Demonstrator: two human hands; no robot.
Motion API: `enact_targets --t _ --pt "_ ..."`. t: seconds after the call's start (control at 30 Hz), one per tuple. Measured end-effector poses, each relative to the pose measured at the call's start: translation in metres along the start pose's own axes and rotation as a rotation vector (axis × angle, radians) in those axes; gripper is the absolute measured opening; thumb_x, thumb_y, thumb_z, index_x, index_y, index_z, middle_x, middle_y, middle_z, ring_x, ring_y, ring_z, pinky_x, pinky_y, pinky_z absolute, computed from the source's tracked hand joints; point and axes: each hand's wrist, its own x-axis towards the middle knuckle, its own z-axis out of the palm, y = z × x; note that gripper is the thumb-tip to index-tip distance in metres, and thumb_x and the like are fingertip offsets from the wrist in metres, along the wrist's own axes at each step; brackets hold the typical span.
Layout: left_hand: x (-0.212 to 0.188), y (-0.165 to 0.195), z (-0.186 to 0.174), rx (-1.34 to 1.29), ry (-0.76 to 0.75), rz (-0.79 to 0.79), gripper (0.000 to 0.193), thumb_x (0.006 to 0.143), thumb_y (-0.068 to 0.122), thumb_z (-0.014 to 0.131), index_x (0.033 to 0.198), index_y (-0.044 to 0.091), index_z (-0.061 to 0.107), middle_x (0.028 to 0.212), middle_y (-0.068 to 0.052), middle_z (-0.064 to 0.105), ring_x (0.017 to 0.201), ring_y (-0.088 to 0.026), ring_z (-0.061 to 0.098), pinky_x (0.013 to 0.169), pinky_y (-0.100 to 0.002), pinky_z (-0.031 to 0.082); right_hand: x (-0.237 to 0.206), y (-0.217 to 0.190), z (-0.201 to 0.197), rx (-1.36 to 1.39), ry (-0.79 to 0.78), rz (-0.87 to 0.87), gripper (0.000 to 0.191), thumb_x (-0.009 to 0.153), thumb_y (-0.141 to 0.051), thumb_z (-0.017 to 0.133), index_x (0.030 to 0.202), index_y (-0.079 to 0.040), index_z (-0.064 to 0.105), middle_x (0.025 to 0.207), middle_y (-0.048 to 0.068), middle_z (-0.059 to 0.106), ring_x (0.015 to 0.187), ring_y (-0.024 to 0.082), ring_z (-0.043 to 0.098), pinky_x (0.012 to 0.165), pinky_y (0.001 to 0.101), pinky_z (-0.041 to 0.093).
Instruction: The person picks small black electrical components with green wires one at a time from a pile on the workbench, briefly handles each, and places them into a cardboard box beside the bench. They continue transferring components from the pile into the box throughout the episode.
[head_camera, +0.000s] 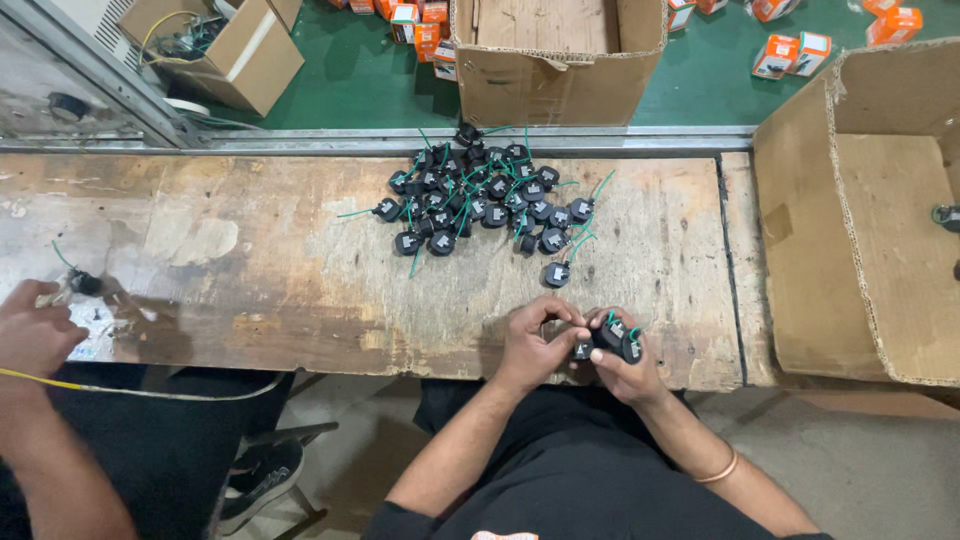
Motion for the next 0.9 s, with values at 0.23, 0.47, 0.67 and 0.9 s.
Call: enact_targets --t 0.23,0.47,0.67,0.9 --pt "0.02 -0.001 -0.022 0.376 0.162 0.129 0.018 0.085 0.006 0.082 0.096 0.004 0.068 0.1 -0.009 0.072 0.087 -0.021 0.071 0.077 -0.03 0.057 0.009 -0.015 0.0 0.055 0.164 0.194 0.048 0.085 0.002 0.071 0.127 -0.008 0.051 0.125 0.01 0.057 0.113 0.024 0.062 0.077 0.0451 0.061" --pt "0.023 0.001 -0.019 0.577 0.23 0.181 0.024 0.082 0.009 0.082 0.101 0.005 0.068 0.114 -0.01 0.07 0.109 -0.03 0.066 0.095 -0.04 0.052 0.008 -0.11 0.006 -0.04 0.136 0.169 0.057 0.088 0.009 0.068 0.139 -0.009 0.05 0.129 0.015 0.059 0.114 0.026 0.062 0.079 0.0407 0.061" --pt "0.025 0.007 -0.019 0.702 0.213 0.14 0.031 0.079 0.012 0.082 0.106 0.007 0.068 0.125 -0.011 0.066 0.123 -0.034 0.058 0.105 -0.045 0.045 -0.005 -0.206 -0.035 0.677 -0.022 -0.495 0.038 0.106 -0.007 0.07 0.141 -0.006 0.055 0.121 0.011 0.056 0.109 0.016 0.06 0.099 0.0199 0.058" --pt "0.029 0.023 -0.015 0.843 0.052 0.198 0.051 0.076 0.013 0.082 0.123 0.005 0.065 0.14 -0.015 0.059 0.135 -0.039 0.048 0.113 -0.05 0.038 -0.003 -0.206 -0.054 0.506 0.055 -0.553 0.03 0.116 -0.022 0.065 0.144 -0.015 0.056 0.114 0.004 0.055 0.096 0.008 0.054 0.092 0.0128 0.053"
